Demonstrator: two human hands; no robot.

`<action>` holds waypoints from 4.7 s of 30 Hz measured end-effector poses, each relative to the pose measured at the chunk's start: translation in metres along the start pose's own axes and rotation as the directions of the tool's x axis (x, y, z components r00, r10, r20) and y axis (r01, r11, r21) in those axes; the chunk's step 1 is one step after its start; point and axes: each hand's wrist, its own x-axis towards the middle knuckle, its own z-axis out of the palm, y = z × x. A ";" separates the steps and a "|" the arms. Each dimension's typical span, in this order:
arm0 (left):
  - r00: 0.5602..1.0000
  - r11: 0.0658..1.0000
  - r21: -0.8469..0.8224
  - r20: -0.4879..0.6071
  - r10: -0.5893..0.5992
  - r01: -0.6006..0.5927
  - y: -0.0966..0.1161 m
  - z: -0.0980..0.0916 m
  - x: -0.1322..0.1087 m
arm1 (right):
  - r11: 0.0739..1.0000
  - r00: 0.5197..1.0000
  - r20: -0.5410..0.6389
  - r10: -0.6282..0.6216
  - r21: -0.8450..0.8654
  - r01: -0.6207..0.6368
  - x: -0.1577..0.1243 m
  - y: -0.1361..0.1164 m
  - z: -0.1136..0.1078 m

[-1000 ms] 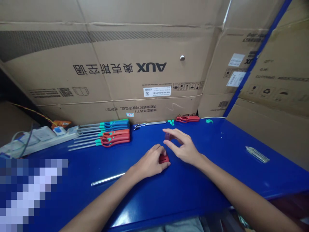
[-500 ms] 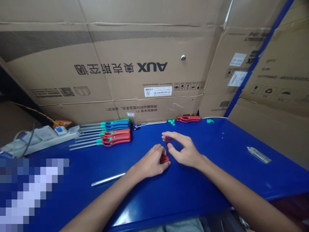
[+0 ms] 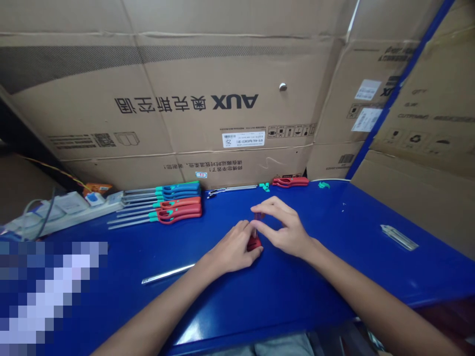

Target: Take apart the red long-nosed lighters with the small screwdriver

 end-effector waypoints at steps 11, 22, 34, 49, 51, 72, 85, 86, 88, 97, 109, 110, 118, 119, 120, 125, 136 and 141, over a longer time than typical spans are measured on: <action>1.000 1.000 -0.018 0.029 -0.004 0.005 0.002 -0.002 0.001 | 1.000 1.000 0.019 -0.024 -0.011 0.024 0.000 0.001 0.000; 0.998 0.999 -0.016 0.059 -0.028 0.029 0.002 -0.003 0.004 | 0.999 1.000 0.023 -0.016 -0.029 0.017 0.001 0.000 0.000; 0.997 0.999 0.004 0.066 -0.036 0.036 0.002 -0.003 0.004 | 1.000 1.000 0.021 -0.011 -0.026 0.011 0.001 -0.002 0.000; 0.998 0.999 0.041 0.051 -0.031 0.029 0.000 0.001 0.003 | 0.999 1.000 0.018 -0.009 -0.032 0.009 0.001 -0.001 0.001; 0.998 0.999 0.040 0.050 -0.028 0.026 0.000 0.000 0.003 | 1.000 0.999 0.031 0.008 -0.009 -0.008 -0.001 0.001 0.001; 0.998 1.000 0.016 0.057 -0.014 0.013 0.001 -0.002 0.002 | 0.997 0.999 0.013 0.040 -0.061 -0.039 -0.003 0.003 0.002; 0.998 1.000 0.009 0.060 -0.006 0.005 0.002 -0.002 0.002 | 0.979 0.975 0.136 0.173 0.089 -0.186 -0.005 0.005 0.006; 0.998 1.000 0.008 0.062 -0.008 0.008 0.002 -0.003 0.002 | 0.961 0.968 0.139 0.211 0.152 -0.231 -0.006 0.005 0.006; 0.998 1.000 0.004 0.064 -0.013 0.013 0.003 -0.004 0.002 | 0.921 0.959 0.089 0.270 0.268 -0.284 -0.004 0.005 0.006; 0.997 1.000 -0.020 0.068 -0.019 0.021 0.002 -0.002 0.003 | 0.806 0.628 0.505 0.592 -0.368 -0.464 0.003 0.009 -0.015; 0.996 0.993 -0.082 0.022 -0.085 0.086 0.001 -0.002 0.005 | 0.764 0.558 0.523 0.644 -0.475 -0.437 -0.001 -0.001 0.001; 0.995 0.991 -0.088 0.015 -0.095 0.096 0.001 -0.002 0.005 | 0.755 0.551 0.518 0.654 -0.494 -0.431 -0.001 -0.002 0.001; 0.990 0.984 -0.104 0.007 -0.143 0.143 0.001 -0.002 0.006 | 0.701 0.494 0.499 0.712 -0.546 -0.459 -0.004 0.002 0.006; 0.990 0.984 -0.104 0.009 -0.143 0.144 0.001 -0.002 0.006 | 0.694 0.491 0.491 0.719 -0.547 -0.469 -0.004 0.004 0.007; 0.990 0.984 -0.105 0.011 -0.143 0.144 0.001 -0.002 0.006 | 0.688 0.489 0.485 0.725 -0.547 -0.477 -0.005 0.005 0.009; 0.990 0.984 -0.111 0.012 -0.140 0.140 0.002 -0.003 0.006 | 0.688 0.493 0.480 0.725 -0.536 -0.489 -0.004 0.005 0.011; 0.994 0.983 -0.150 -0.018 -0.108 0.104 0.002 -0.003 0.005 | 0.792 0.542 0.578 0.610 -0.442 -0.421 0.004 0.006 -0.009; 0.996 0.963 -0.270 -0.078 -0.053 0.030 0.000 -0.002 0.004 | 0.634 0.561 0.328 0.760 -0.565 -0.528 0.022 0.037 -0.060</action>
